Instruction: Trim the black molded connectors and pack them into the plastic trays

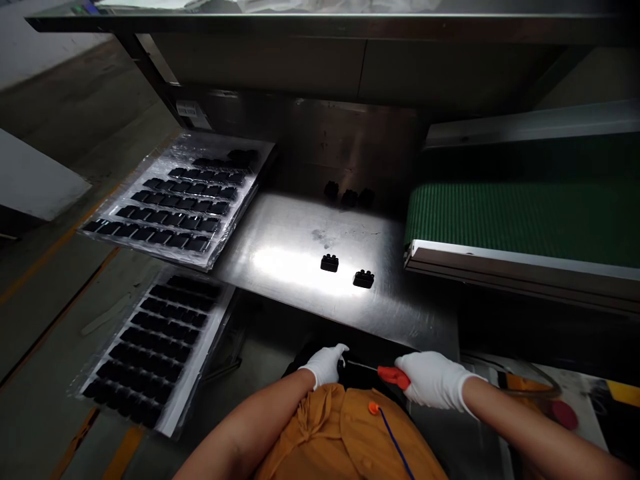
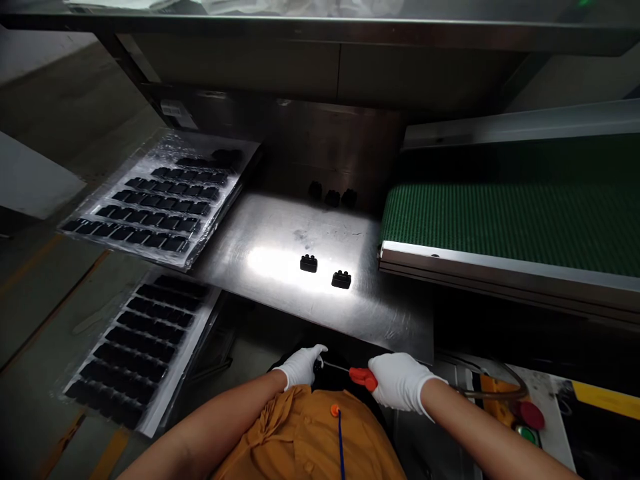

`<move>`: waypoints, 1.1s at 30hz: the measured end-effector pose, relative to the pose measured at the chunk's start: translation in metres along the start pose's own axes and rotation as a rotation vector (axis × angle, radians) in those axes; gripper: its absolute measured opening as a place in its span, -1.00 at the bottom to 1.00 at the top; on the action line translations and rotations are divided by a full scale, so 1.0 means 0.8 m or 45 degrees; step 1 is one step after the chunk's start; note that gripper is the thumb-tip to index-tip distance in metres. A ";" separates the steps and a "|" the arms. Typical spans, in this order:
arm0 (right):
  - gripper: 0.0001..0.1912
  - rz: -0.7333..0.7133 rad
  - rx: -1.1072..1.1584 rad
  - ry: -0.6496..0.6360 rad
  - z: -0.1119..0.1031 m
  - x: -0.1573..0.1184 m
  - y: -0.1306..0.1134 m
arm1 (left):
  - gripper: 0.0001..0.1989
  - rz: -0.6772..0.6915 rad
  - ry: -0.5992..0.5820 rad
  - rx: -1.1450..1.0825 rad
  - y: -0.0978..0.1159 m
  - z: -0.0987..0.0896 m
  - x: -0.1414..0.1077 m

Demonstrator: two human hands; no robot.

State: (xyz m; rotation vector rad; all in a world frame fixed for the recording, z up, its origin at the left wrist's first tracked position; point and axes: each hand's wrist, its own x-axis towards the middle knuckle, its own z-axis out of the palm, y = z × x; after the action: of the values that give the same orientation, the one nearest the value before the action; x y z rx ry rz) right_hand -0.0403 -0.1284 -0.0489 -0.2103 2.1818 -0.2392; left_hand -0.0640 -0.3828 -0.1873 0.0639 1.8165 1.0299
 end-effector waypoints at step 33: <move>-0.71 0.001 0.006 0.062 0.006 -0.007 -0.010 | -0.84 -0.825 0.127 -1.603 0.019 -0.015 0.010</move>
State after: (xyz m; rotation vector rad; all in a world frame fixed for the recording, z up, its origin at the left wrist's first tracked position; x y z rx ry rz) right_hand -0.0326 -0.1354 -0.0453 -0.2030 2.2295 -0.2520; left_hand -0.0832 -0.3765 -0.1813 -1.2476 0.8621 1.4818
